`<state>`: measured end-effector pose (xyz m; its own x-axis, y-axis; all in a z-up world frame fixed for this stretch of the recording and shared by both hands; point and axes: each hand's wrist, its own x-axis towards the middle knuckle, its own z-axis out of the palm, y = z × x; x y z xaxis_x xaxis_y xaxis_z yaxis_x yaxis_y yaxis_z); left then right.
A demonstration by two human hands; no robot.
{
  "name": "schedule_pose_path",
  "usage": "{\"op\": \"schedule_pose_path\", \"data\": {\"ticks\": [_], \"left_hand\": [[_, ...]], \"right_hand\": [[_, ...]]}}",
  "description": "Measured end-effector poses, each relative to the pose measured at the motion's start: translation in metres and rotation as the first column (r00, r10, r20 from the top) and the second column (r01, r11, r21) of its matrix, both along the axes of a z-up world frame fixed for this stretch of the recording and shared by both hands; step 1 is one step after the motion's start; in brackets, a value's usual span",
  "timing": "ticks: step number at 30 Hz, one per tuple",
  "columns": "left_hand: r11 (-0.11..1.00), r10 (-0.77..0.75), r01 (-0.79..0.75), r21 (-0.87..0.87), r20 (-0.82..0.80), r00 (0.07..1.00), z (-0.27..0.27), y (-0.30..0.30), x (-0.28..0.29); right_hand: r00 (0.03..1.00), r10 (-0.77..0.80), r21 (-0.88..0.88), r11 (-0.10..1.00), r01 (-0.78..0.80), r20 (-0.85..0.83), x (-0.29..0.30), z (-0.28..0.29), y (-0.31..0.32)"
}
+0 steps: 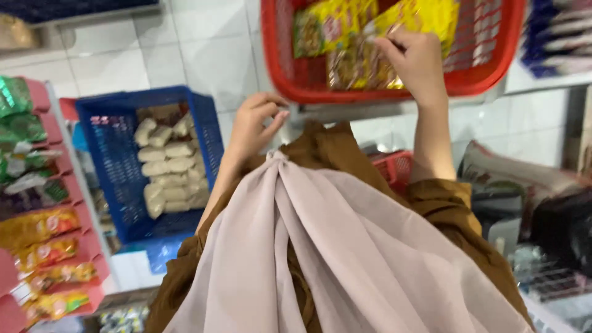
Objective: The person organizes packets of seasoning and food items on retail shelves by picking them up from a red basket and blue crate and placing them into pink bins and onto shelves.
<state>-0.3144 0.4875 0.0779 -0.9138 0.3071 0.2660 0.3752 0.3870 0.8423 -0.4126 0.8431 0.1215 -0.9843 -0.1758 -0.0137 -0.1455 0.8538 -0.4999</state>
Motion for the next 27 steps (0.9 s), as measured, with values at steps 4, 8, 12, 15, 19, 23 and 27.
{"op": "schedule_pose_path", "data": {"ticks": [4, 8, 12, 15, 19, 23, 27], "left_hand": [[0.997, -0.066, 0.069, 0.026, -0.108, 0.992, 0.008, 0.081, -0.040], [0.995, -0.068, 0.060, -0.080, -0.100, 0.993, -0.003, 0.148, -0.073], [0.976, 0.039, -0.005, -0.217, 0.152, 0.988, -0.015, 0.172, -0.085], [0.973, 0.153, -0.107, -0.203, 0.227, 0.962, -0.019, 0.176, -0.089], [0.941, 0.246, -0.200, -0.273, 0.148, 0.958, -0.025, 0.182, -0.076], [0.927, 0.270, -0.235, -0.294, 0.083, 0.959, -0.027, 0.182, -0.076], [0.924, 0.275, -0.243, -0.297, 0.071, 0.959, -0.023, 0.181, -0.073]], "right_hand": [[0.964, 0.260, 0.272, 0.925, -0.267, 0.062, -0.057, -0.011, 0.063], [0.840, 0.355, 0.416, 0.747, -0.518, 0.410, -0.123, -0.066, 0.078], [0.619, 0.261, 0.505, 0.391, -0.770, 0.741, -0.154, -0.138, 0.058], [0.550, 0.246, 0.465, 0.328, -0.822, 0.798, -0.130, -0.173, 0.057], [0.551, 0.287, 0.457, 0.335, -0.824, 0.783, -0.126, -0.185, 0.058], [0.549, 0.376, 0.482, 0.265, -0.835, 0.746, -0.118, -0.184, 0.052], [0.560, 0.396, 0.456, 0.330, -0.826, 0.728, -0.120, -0.159, 0.047]]}}
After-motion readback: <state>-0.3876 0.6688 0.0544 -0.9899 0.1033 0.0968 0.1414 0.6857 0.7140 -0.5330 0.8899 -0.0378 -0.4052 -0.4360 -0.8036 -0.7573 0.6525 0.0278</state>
